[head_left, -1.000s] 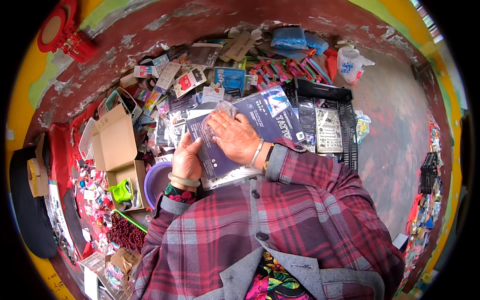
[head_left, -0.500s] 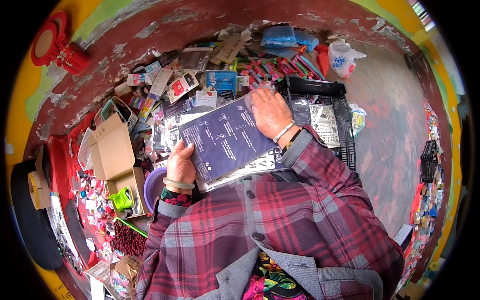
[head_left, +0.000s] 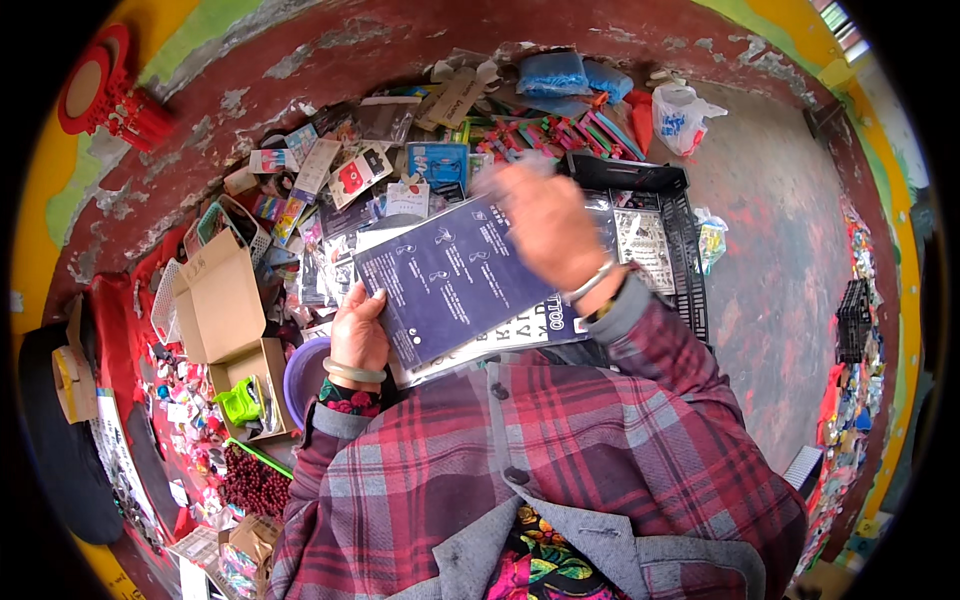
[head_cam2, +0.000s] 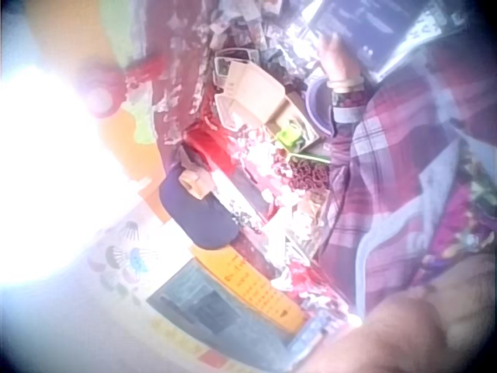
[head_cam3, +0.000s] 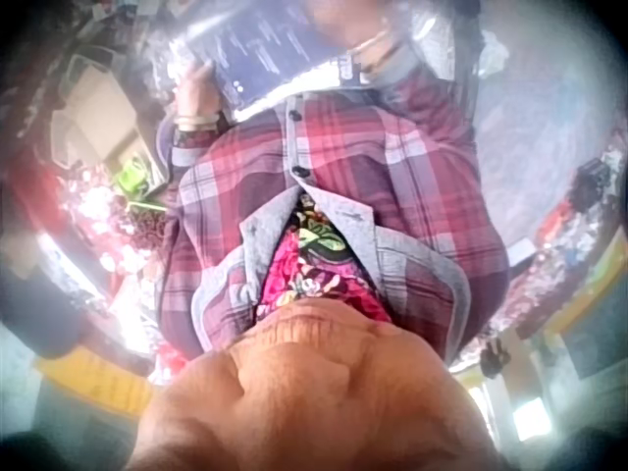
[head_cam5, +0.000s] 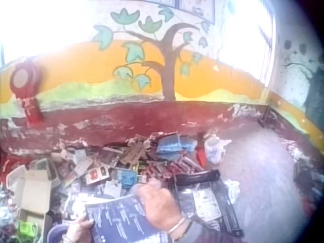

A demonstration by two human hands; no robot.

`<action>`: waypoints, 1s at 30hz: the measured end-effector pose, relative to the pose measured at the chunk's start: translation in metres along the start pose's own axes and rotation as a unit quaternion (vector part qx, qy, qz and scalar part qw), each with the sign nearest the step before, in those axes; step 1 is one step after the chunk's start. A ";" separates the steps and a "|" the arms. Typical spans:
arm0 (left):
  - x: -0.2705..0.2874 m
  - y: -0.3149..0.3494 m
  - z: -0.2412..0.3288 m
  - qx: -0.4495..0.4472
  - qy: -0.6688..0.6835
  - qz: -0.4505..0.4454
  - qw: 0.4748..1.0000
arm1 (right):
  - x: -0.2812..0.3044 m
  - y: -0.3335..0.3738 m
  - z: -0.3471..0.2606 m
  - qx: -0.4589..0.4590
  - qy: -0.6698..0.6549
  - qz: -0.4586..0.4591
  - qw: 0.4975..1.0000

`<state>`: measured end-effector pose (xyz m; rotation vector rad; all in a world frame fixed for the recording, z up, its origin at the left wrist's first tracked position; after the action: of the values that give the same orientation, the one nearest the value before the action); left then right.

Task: The person sits on the floor and wipes the surface of several sticker sheets with a small cloth. They handle the sheets one by one, turning them over to clean both sides before placing them into a black plastic crate.

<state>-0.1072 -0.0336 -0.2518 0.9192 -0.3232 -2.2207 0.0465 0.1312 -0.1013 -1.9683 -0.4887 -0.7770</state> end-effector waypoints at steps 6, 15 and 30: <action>0.001 -0.001 -0.001 -0.004 0.001 0.008 1.000 | -0.112 0.048 -0.077 0.088 -0.046 -0.106 0.989; 0.008 0.000 -0.001 -0.030 0.006 0.024 0.999 | -0.091 0.049 0.027 0.016 0.107 -0.102 0.989; 0.011 -0.007 -0.008 0.012 0.030 0.012 0.999 | -0.030 0.025 -0.078 0.118 -0.291 -0.103 0.944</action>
<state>-0.1108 -0.0364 -0.2666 0.9874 -0.3307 -2.1677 0.0148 0.0497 -0.1093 -1.9166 -1.0992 -0.2228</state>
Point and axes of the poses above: each hand's wrist, its own y-axis away from the middle knuckle, its own x-axis out of the back of the hand, z = x × y, the point moved 10 cm from there along -y, towards the middle knuckle, and after that the axes turned 11 degrees about z, right-handed, at the moved point
